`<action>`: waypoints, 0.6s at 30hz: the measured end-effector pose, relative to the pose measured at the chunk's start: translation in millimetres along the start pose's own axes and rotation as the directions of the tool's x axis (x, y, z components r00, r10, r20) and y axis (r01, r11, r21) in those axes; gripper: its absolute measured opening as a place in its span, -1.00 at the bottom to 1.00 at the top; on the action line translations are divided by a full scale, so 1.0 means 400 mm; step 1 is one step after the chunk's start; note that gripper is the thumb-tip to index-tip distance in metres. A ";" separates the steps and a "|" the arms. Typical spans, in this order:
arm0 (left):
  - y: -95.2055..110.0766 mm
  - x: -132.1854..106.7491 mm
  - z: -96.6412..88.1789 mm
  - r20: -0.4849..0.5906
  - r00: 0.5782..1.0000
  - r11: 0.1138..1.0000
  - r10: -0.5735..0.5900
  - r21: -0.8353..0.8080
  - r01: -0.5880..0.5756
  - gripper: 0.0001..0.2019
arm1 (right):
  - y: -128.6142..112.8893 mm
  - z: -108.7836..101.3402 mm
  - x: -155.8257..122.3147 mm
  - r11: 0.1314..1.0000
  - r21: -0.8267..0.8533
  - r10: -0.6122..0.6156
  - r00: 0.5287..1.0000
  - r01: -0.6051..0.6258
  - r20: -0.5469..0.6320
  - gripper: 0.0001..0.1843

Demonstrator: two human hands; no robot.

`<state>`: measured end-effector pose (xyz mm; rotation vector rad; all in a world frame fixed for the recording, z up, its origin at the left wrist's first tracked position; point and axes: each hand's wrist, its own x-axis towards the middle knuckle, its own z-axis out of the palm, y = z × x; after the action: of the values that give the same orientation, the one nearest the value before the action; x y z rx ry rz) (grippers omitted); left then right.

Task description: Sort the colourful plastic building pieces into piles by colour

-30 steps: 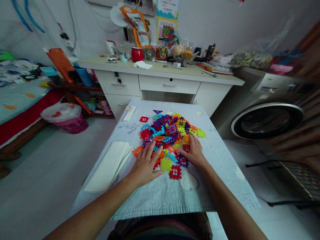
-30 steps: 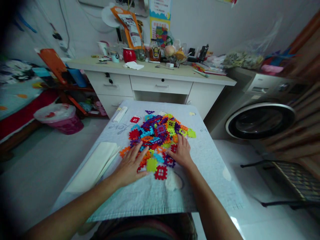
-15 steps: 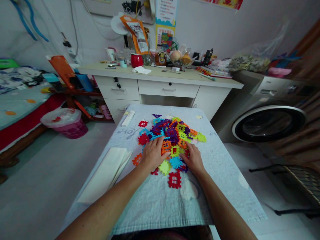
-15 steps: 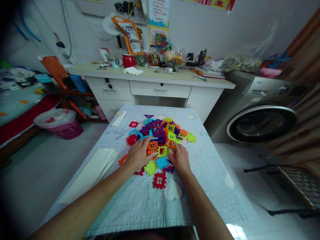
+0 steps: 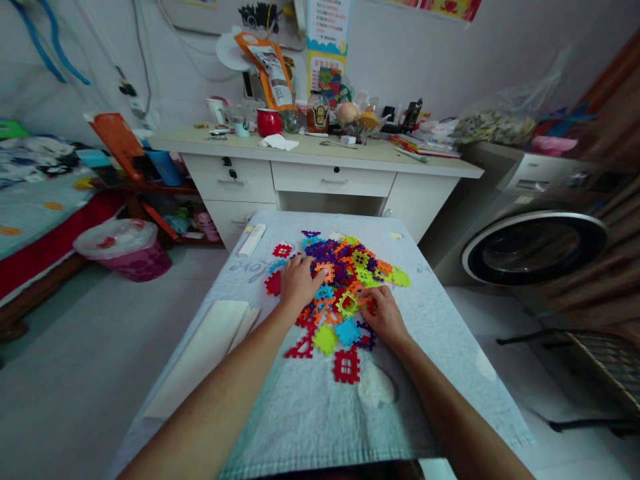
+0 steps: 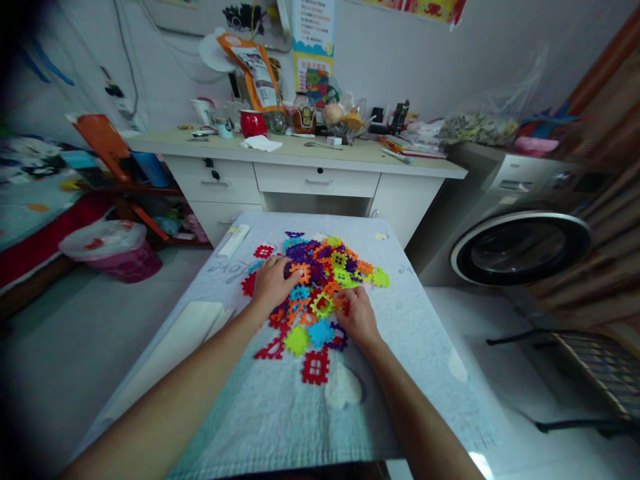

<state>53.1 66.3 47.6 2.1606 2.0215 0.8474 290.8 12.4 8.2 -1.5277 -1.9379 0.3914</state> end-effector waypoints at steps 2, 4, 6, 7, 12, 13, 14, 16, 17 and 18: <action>-0.015 -0.013 -0.013 -0.043 0.997 0.998 -0.066 -0.011 0.066 -0.62 | -0.005 -0.011 0.028 1.000 0.001 -0.021 0.999 0.021 -0.032 -0.77; -0.030 -0.027 -0.023 -0.099 0.986 0.991 -0.136 -0.030 0.133 -0.63 | -0.014 -0.020 0.065 0.999 0.001 -0.040 0.996 0.041 -0.079 -0.79; -0.049 -0.036 -0.025 -0.148 0.968 0.979 -0.200 -0.060 0.193 -0.61 | -0.029 -0.023 0.107 0.999 0.008 -0.049 0.992 0.050 -0.119 -0.77; -0.060 -0.038 -0.023 -0.162 0.960 0.973 -0.229 -0.075 0.220 -0.60 | -0.040 -0.021 0.129 0.998 0.017 -0.053 0.990 0.056 -0.134 -0.76; -0.125 -0.033 0.007 -0.099 0.928 0.931 -0.359 -0.105 0.349 -0.48 | -0.105 0.020 0.211 0.981 0.100 -0.161 0.984 0.168 -0.074 -0.68; -0.136 -0.033 0.015 -0.071 0.930 0.928 -0.361 -0.124 0.351 -0.47 | -0.116 0.028 0.219 0.972 0.118 -0.202 0.978 0.206 -0.045 -0.69; -0.145 -0.034 0.024 -0.048 0.940 0.932 -0.337 -0.156 0.326 -0.47 | -0.123 0.032 0.225 0.961 0.134 -0.239 0.971 0.240 -0.026 -0.71; -0.154 -0.039 0.041 -0.019 0.965 0.933 -0.263 -0.261 0.249 -0.47 | -0.123 0.026 0.231 0.946 0.158 -0.283 0.959 0.284 -0.030 -0.73; -0.155 -0.042 0.048 -0.009 0.974 0.923 -0.225 -0.324 0.210 -0.48 | -0.113 0.016 0.233 0.944 0.164 -0.283 0.958 0.287 -0.053 -0.74; -0.153 -0.044 0.053 -0.005 0.981 0.907 -0.195 -0.381 0.179 -0.48 | -0.096 0.002 0.233 0.947 0.165 -0.264 0.960 0.276 -0.092 -0.74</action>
<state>7.0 64.8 -1.5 1.7247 1.8536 1.1517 249.1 89.9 57.3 -1.1300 -1.9680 0.3737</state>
